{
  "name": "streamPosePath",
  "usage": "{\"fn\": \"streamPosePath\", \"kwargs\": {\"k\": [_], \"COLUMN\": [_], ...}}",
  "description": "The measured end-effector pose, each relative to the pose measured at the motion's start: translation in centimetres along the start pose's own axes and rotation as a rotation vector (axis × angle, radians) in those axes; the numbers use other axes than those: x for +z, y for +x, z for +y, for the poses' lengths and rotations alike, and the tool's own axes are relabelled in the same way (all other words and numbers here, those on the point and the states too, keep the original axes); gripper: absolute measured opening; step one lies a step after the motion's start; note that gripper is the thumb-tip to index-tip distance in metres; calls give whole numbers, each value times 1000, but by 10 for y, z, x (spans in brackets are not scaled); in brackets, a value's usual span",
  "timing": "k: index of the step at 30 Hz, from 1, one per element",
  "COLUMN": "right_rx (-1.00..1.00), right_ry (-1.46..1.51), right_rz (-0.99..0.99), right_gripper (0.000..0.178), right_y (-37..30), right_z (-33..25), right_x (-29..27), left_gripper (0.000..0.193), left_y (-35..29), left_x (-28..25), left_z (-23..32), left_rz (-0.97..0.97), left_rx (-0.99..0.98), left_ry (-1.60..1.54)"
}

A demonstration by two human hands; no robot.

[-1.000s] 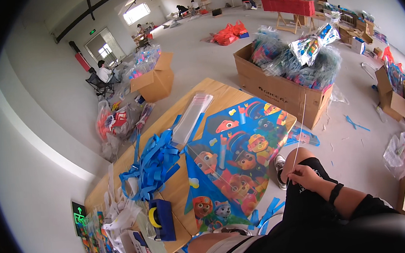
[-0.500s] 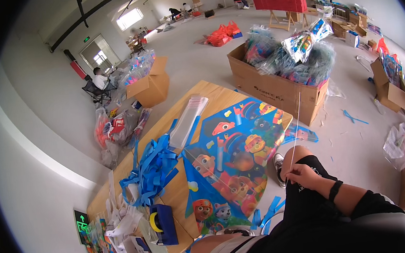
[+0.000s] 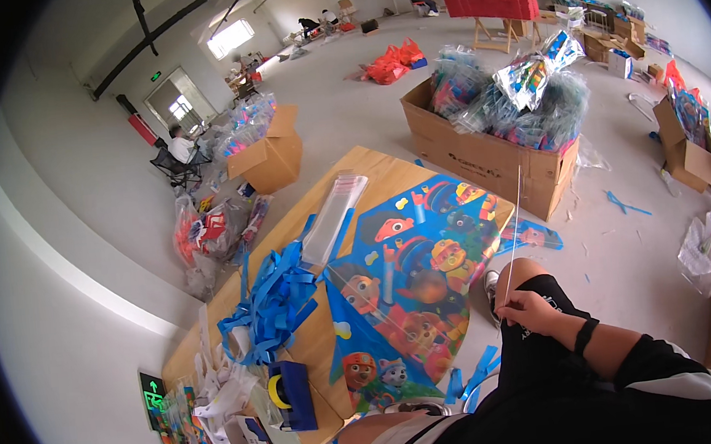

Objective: Assembling a graphic kite by attaching plastic supports and ribbons.

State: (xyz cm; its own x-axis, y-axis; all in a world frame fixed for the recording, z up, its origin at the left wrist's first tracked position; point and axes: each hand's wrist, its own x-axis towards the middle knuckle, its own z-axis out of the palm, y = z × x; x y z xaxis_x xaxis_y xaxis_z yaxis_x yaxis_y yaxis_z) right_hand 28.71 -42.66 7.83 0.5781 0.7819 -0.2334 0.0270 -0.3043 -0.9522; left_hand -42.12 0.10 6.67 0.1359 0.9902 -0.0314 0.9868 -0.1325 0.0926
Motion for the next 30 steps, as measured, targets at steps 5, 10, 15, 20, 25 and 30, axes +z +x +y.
{"fn": "streamPosePath", "kwargs": {"k": [5, 10, 15, 20, 25, 30], "right_rx": [-18, -47, -155, -652, -800, -782], "right_ry": [54, 61, -27, 382, 600, 648], "right_rz": [-6, -64, -142, -365, -486, -531], "right_gripper": [15, 14, 15, 16, 15, 17], "right_y": [0, 0, -10, -16, -50, -61], "right_z": [5, 3, -32, -129, -206, -199], "right_x": [-3, -1, -8, 13, 52, 62], "left_gripper": [21, 10, 6, 14, 19, 20], "left_y": [-18, -26, -58, -184, -230, -258], "left_x": [-40, -55, -115, -165, -128, -111], "left_z": [43, 15, 161, 349, 438, 464], "left_rz": [-2, 151, 268, -60, -460, -541], "left_rx": [-44, -72, 258, 497, 627, 583], "left_ry": [-88, -235, -997, -1390, -1912, -2077]}}
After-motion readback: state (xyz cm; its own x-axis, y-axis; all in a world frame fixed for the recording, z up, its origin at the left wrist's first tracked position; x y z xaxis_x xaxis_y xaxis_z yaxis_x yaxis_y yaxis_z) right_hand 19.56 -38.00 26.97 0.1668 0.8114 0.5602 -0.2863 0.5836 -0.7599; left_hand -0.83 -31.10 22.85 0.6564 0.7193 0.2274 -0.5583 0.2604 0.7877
